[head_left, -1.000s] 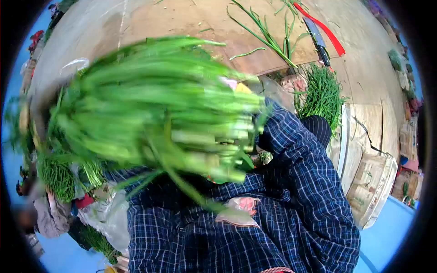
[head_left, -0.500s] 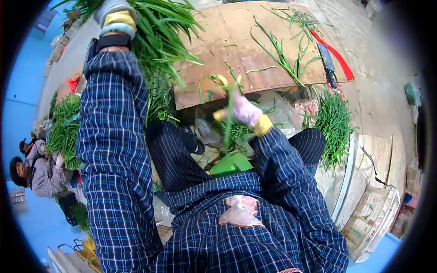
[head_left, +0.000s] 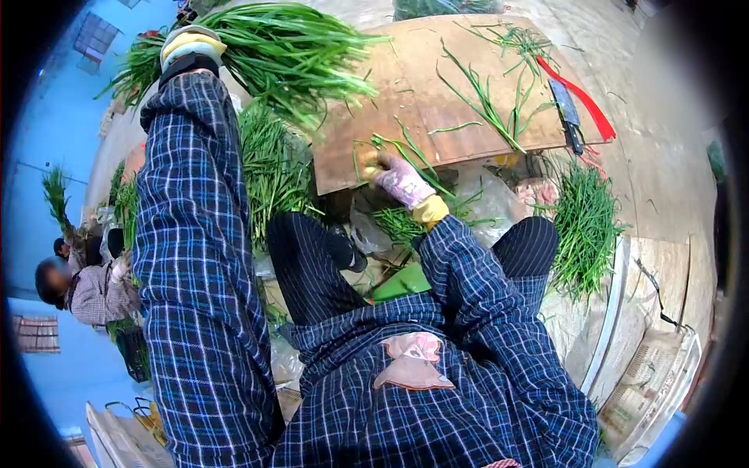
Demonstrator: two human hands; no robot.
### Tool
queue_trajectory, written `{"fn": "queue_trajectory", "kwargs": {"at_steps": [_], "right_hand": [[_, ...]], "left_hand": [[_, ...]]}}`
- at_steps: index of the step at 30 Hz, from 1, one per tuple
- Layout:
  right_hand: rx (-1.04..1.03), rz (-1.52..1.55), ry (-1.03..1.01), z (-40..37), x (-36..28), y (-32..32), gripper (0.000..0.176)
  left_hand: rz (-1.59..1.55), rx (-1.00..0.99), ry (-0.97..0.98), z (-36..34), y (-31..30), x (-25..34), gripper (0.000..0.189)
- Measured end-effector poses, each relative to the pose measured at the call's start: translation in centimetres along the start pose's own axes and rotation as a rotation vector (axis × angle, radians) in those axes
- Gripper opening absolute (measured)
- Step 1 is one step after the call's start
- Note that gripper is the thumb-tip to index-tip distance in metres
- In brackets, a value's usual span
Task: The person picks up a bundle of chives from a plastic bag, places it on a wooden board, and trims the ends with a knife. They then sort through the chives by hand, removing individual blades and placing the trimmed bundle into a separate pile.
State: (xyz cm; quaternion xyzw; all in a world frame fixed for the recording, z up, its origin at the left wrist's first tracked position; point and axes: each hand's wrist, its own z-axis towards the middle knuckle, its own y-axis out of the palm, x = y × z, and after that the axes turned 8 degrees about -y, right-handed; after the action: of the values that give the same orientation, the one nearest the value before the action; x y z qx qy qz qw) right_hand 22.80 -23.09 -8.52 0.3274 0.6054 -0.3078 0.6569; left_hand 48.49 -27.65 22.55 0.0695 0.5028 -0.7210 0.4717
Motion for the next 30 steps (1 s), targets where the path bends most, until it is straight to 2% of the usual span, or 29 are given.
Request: {"fn": "queue_trajectory", "kwargs": {"at_steps": [1, 2, 4, 6, 7, 11, 12, 13, 15, 17, 19, 20, 21, 23, 24, 26, 27, 28, 30], "right_hand": [[0.0, -0.002, 0.002, 0.4, -0.5, 0.7, 0.034], [0.151, -0.002, -0.192, 1.2, -1.0, 1.4, 0.037], [0.304, 0.004, -0.387, 2.8, -3.4, 2.2, 0.041], [0.156, 0.535, -0.421, 4.3, -7.4, 2.1, 0.03], [0.154, 0.543, -0.422, 4.8, -7.4, 2.0, 0.03], [0.252, -0.506, -0.712, 6.8, -6.4, 0.6, 0.027], [0.234, 0.053, -0.432, 6.4, -6.9, 1.1, 0.024], [0.376, 0.646, -0.186, 6.0, -7.3, 1.5, 0.021], [0.364, 0.591, -0.2, 2.6, -4.6, 0.1, 0.021], [0.367, 0.38, -0.084, -0.5, -2.3, -1.4, 0.026], [0.183, -0.05, 0.076, -2.9, -2.3, -2.7, 0.029], [0.06, -0.248, 0.179, -2.3, 0.7, -3.5, 0.038], [0.061, -0.244, 0.182, -2.0, 0.2, -3.4, 0.038], [0.058, -0.499, 0.03, -1.2, -1.1, -2.4, 0.049], [0.081, -0.107, -0.073, -0.3, -2.8, -1.1, 0.059], [0.126, 0.737, 0.018, 2.3, -3.4, 0.6, 0.064], [0.123, 0.741, 0.016, 4.6, -2.9, 1.7, 0.064], [0.108, 0.38, -0.34, 7.3, -2.0, 2.7, 0.062], [0.269, -0.507, -0.614, 5.8, -5.4, 2.8, 0.05]], "left_hand": [[0.023, -0.033, -0.014, 0.3, 0.3, 0.0, 0.034], [0.006, -0.055, -0.026, 0.6, -0.1, 0.0, 0.037], [0.006, -0.026, -0.026, 1.3, 0.4, 0.2, 0.038], [-0.04, -0.073, -0.013, 0.2, -1.7, 0.3, 0.039], [0.0, -0.025, -0.005, -1.0, -3.0, 0.6, 0.038], [-0.008, 0.036, -0.005, 0.4, -2.0, 1.0, 0.033], [-0.009, 0.026, -0.013, 0.2, -2.3, 1.0, 0.032], [-0.012, 0.023, -0.016, -0.1, -2.5, 0.9, 0.032], [-0.062, 0.012, 0.008, -0.4, -2.3, 0.9, 0.032], [-0.081, 0.071, -0.014, -0.5, -1.5, 0.9, 0.032], [-0.099, 0.074, -0.014, -0.3, -1.3, 0.8, 0.032], [-0.062, 0.119, 0.002, 0.3, -0.5, 0.8, 0.032], [-0.061, 0.118, 0.007, 0.0, -1.3, 0.9, 0.032], [-0.029, -0.033, 0.021, -0.6, -2.9, 1.2, 0.035], [-0.025, -0.016, 0.038, 0.0, -2.4, 1.3, 0.036], [-0.056, 0.002, 0.022, -0.3, -2.3, 1.7, 0.036], [-0.086, 0.02, 0.007, -0.4, -2.6, 1.9, 0.036], [-0.039, 0.006, 0.03, -1.1, -3.6, 2.2, 0.037], [-0.036, 0.013, 0.019, -1.5, -5.0, 2.8, 0.037]]}}
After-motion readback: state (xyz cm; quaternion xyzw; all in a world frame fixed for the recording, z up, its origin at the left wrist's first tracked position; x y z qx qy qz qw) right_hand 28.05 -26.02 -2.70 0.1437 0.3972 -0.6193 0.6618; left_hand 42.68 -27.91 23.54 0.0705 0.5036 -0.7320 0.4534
